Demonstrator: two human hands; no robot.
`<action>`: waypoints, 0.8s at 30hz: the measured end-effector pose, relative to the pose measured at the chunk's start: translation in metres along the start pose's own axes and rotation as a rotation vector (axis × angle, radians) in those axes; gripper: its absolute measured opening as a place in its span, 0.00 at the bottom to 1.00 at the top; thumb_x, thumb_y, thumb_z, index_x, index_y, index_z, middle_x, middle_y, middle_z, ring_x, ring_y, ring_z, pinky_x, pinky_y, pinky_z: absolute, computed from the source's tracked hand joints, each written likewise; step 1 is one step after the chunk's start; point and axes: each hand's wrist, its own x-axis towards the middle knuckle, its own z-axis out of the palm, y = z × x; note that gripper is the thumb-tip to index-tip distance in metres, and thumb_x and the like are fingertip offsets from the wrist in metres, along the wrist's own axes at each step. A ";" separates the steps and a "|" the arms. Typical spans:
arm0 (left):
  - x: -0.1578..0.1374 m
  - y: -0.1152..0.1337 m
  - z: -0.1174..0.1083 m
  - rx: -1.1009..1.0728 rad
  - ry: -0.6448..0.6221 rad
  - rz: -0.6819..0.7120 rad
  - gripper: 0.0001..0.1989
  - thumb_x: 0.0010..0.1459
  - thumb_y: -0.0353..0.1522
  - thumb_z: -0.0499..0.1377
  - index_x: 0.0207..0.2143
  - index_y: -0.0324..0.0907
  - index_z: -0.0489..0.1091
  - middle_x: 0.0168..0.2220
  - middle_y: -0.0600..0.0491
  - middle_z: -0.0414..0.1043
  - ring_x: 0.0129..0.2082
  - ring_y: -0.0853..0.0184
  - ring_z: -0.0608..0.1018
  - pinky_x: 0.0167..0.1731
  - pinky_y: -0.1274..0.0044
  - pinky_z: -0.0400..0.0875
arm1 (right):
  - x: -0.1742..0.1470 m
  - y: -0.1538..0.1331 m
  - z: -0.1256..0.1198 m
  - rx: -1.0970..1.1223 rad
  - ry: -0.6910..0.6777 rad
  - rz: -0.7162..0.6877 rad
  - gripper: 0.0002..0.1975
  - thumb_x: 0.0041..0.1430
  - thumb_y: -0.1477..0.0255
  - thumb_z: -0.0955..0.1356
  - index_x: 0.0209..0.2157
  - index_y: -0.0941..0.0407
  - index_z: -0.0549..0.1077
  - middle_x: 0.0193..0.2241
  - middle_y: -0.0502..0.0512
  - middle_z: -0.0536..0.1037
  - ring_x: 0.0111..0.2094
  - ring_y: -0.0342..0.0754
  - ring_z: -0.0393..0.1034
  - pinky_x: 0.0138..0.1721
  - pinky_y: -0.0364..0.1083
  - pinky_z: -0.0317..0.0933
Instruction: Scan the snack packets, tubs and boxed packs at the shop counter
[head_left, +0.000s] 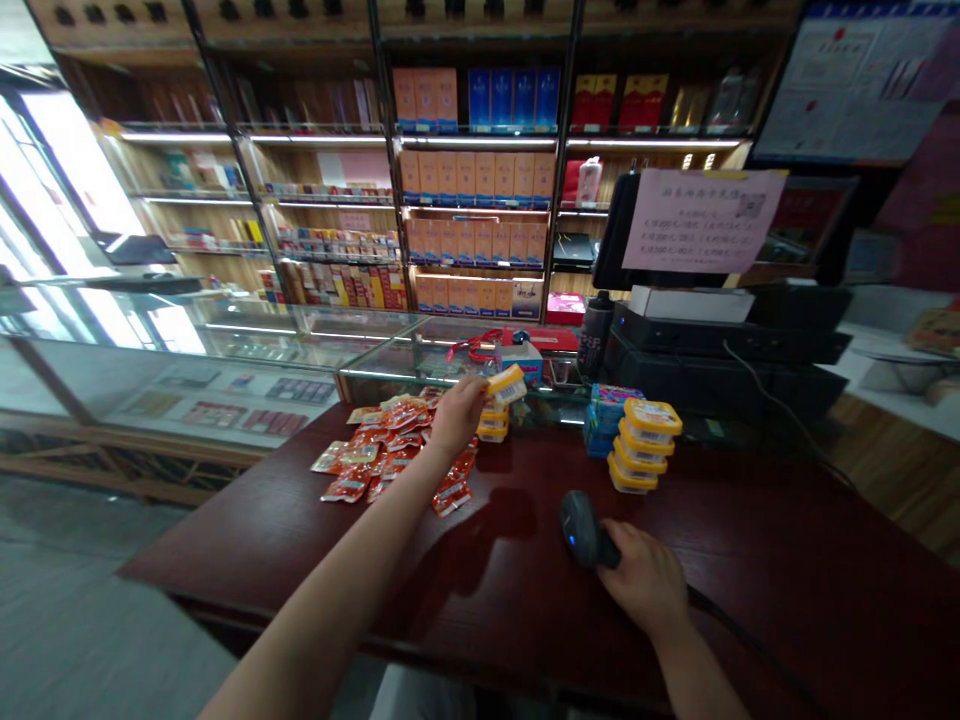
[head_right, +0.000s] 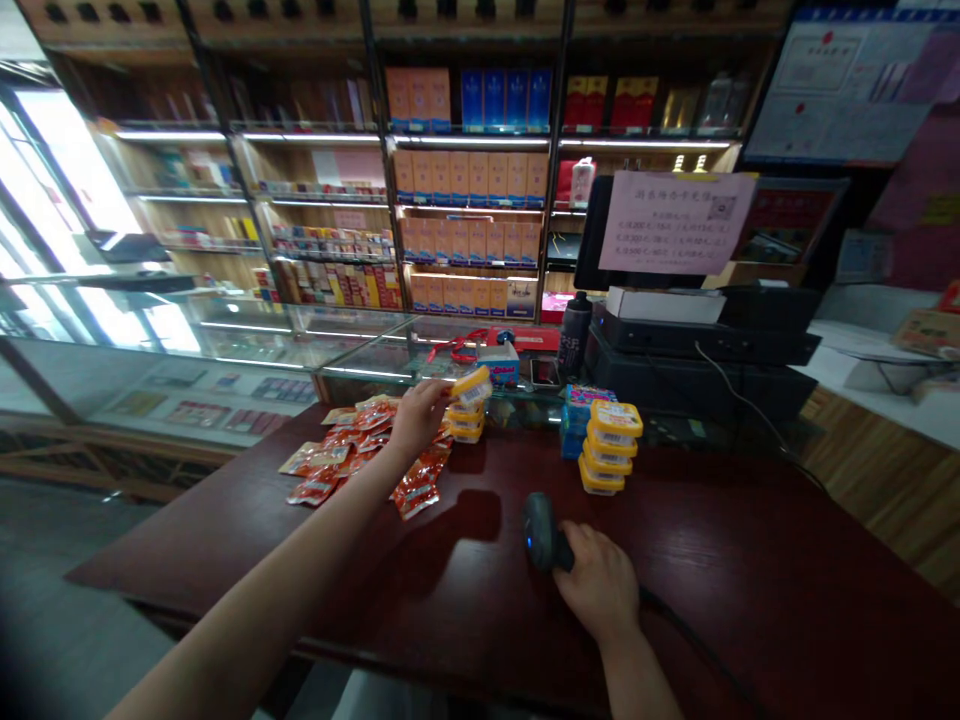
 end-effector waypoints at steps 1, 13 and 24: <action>-0.011 0.005 0.003 -0.021 -0.010 -0.005 0.09 0.60 0.30 0.51 0.42 0.42 0.68 0.41 0.48 0.72 0.41 0.64 0.74 0.42 0.73 0.70 | 0.000 -0.001 -0.001 -0.007 0.001 0.001 0.15 0.51 0.74 0.64 0.43 0.53 0.70 0.36 0.54 0.77 0.39 0.50 0.71 0.40 0.46 0.58; -0.110 0.037 0.046 -0.017 -0.168 -0.224 0.05 0.57 0.27 0.53 0.35 0.41 0.67 0.36 0.48 0.71 0.36 0.64 0.74 0.37 0.73 0.70 | 0.002 -0.031 -0.033 0.365 -0.033 0.105 0.16 0.52 0.64 0.67 0.43 0.52 0.72 0.36 0.55 0.79 0.37 0.51 0.74 0.34 0.45 0.62; -0.113 0.036 0.052 -0.007 -0.158 -0.285 0.03 0.57 0.26 0.54 0.34 0.40 0.67 0.36 0.49 0.70 0.38 0.64 0.73 0.39 0.74 0.68 | -0.005 -0.034 -0.030 0.626 -0.047 0.108 0.20 0.46 0.61 0.71 0.41 0.54 0.76 0.36 0.56 0.81 0.38 0.53 0.75 0.39 0.47 0.66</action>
